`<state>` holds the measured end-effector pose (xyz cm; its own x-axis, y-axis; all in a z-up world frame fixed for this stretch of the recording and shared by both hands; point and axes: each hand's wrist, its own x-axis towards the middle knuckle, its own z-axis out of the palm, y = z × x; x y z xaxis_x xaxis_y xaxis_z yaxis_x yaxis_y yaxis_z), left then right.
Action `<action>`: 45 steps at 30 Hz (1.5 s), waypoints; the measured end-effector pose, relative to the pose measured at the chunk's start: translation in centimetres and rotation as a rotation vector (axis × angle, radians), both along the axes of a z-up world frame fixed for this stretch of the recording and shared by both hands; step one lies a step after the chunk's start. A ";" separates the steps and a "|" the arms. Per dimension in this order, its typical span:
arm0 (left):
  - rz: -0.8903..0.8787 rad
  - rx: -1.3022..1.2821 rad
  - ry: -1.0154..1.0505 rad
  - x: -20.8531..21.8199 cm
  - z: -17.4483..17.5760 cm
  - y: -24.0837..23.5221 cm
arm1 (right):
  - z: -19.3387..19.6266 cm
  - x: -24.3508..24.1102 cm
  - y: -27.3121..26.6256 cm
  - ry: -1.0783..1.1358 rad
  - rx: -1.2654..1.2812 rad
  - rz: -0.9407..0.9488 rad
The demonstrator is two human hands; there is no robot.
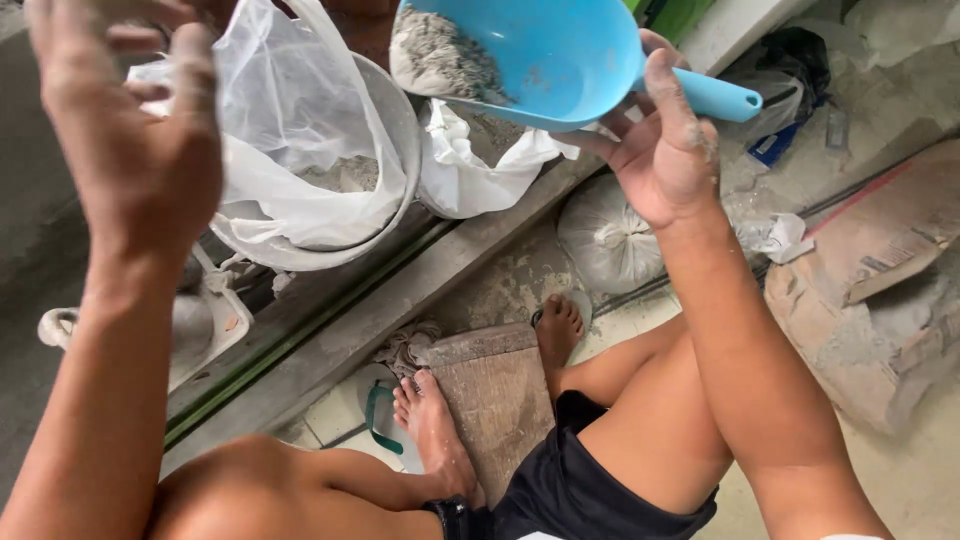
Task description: The person scoops a grey granular substance from a white plastic bag using a blue plastic scoop and pours it into a grey bucket. The person repeats this scooping and pouring action multiple times to transfer the material between the bag and the bucket.
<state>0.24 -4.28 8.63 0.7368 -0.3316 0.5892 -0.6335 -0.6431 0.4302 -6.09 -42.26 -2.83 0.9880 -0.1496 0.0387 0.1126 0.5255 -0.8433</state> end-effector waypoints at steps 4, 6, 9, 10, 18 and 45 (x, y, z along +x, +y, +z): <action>-0.255 0.071 0.091 -0.4 -2.2 -8.1 | -2.4 -0.9 -4.2 0.074 -0.046 -0.093; -0.295 0.595 0.328 -1.2 -5.4 -11.7 | -3.9 -1.2 -6.0 -0.028 -0.175 -0.017; -0.261 1.018 -0.225 -0.4 -11.1 -12.8 | -4.6 -1.5 -6.3 0.081 -0.235 -0.090; -0.275 1.011 -0.223 0.6 -12.3 -12.9 | -4.6 -1.1 -6.3 0.092 -0.240 -0.100; -0.146 1.236 -0.127 2.2 -14.4 -11.6 | -7.8 2.8 -0.5 -0.002 -0.690 -0.222; 0.570 0.443 0.977 -1.6 0.0 5.9 | 3.4 2.4 13.3 -0.696 -0.818 0.122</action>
